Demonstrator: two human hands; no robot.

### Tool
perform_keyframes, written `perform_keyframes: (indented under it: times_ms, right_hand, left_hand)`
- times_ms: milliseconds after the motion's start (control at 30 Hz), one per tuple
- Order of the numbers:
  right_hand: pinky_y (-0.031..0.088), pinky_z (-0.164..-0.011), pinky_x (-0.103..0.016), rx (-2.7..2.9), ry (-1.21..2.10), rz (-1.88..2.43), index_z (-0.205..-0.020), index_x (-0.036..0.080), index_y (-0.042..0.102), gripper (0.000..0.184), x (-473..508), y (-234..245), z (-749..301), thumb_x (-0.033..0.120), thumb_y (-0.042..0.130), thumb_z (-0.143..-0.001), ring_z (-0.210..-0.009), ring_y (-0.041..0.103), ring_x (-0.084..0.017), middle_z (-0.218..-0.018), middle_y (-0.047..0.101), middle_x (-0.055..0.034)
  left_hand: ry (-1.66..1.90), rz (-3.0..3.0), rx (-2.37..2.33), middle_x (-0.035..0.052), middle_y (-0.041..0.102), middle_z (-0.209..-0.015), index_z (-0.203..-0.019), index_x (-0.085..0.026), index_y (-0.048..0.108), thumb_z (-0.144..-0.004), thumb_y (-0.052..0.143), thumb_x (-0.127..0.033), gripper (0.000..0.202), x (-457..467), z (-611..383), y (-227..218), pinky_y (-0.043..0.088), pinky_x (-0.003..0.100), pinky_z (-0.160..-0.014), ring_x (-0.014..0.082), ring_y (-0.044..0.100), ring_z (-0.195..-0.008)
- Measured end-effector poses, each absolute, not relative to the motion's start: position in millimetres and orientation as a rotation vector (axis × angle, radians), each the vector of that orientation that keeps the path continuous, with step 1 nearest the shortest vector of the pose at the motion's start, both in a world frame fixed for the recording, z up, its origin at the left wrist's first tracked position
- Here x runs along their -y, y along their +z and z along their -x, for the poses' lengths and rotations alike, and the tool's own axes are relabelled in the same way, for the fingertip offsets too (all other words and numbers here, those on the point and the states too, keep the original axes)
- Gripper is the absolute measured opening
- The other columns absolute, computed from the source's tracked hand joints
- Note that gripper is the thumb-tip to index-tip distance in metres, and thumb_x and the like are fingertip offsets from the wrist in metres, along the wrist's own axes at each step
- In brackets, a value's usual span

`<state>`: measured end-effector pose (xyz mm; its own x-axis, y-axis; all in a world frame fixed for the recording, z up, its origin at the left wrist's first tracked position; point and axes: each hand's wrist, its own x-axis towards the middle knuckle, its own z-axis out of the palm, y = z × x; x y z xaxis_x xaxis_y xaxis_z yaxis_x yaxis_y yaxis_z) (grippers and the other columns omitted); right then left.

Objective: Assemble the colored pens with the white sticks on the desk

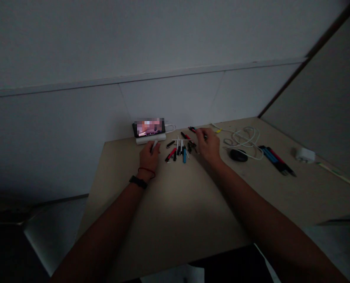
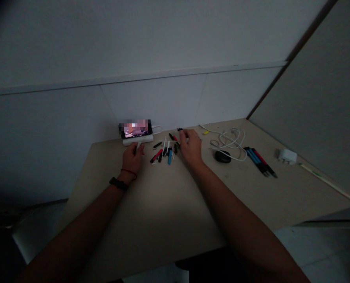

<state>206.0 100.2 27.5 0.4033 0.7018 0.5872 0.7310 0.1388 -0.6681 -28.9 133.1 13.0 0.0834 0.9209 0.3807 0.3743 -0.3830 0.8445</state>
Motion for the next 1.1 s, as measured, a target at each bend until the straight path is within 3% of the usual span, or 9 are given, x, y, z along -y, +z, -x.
perform_keyframes:
  times_ms: [133, 433, 633, 1100]
  right_hand:
    - [0.043, -0.075, -0.033, 1.013, -0.093, 1.569, -0.087, 0.018, 0.062, 0.043, -102, 33, -232, 0.046, 0.031, -0.1, -0.077, 0.058, -0.02, -0.08, 0.064, -0.0059]
    - [0.041, -0.068, -0.031, 1.343, 0.065, 1.756, -0.082, 0.016, 0.069, 0.034, -102, 27, -221, 0.045, 0.052, -0.088, -0.069, 0.057, -0.019, -0.075, 0.067, -0.0065]
    - [0.041, -0.068, -0.029, 1.692, 0.185, 1.967, -0.085, 0.018, 0.072, 0.019, -93, 35, -208, 0.034, 0.062, -0.085, -0.072, 0.061, -0.018, -0.079, 0.071, -0.0057]
    - [0.042, -0.067, -0.026, 1.845, 0.167, 2.165, -0.099, 0.021, 0.073, 0.019, -81, 41, -190, 0.028, 0.066, -0.083, -0.081, 0.066, -0.02, -0.089, 0.074, -0.006]
  left_hand:
    - [1.317, -1.803, -1.253, -0.0034, 0.053, -0.063, -0.071, -0.021, 0.05, -0.097, 0.051, -0.039, 0.031, -132, 29, 12, 0.04, 0.025, -0.065, 0.013, 0.051, -0.062]
    - [1.334, -1.771, -1.245, -0.0036, 0.053, -0.061, -0.073, -0.021, 0.051, -0.098, 0.047, -0.041, 0.032, -131, 28, 12, 0.041, 0.025, -0.065, 0.0132, 0.051, -0.06]
    - [1.333, -1.765, -1.209, -0.0032, 0.054, -0.061, -0.074, -0.021, 0.053, -0.099, 0.045, -0.04, 0.033, -131, 28, 11, 0.041, 0.025, -0.065, 0.0132, 0.053, -0.06]
    - [1.356, -1.737, -1.146, -0.0028, 0.056, -0.061, -0.084, -0.021, 0.06, -0.101, 0.04, -0.043, 0.033, -130, 27, 7, 0.043, 0.027, -0.067, 0.0145, 0.057, -0.061]
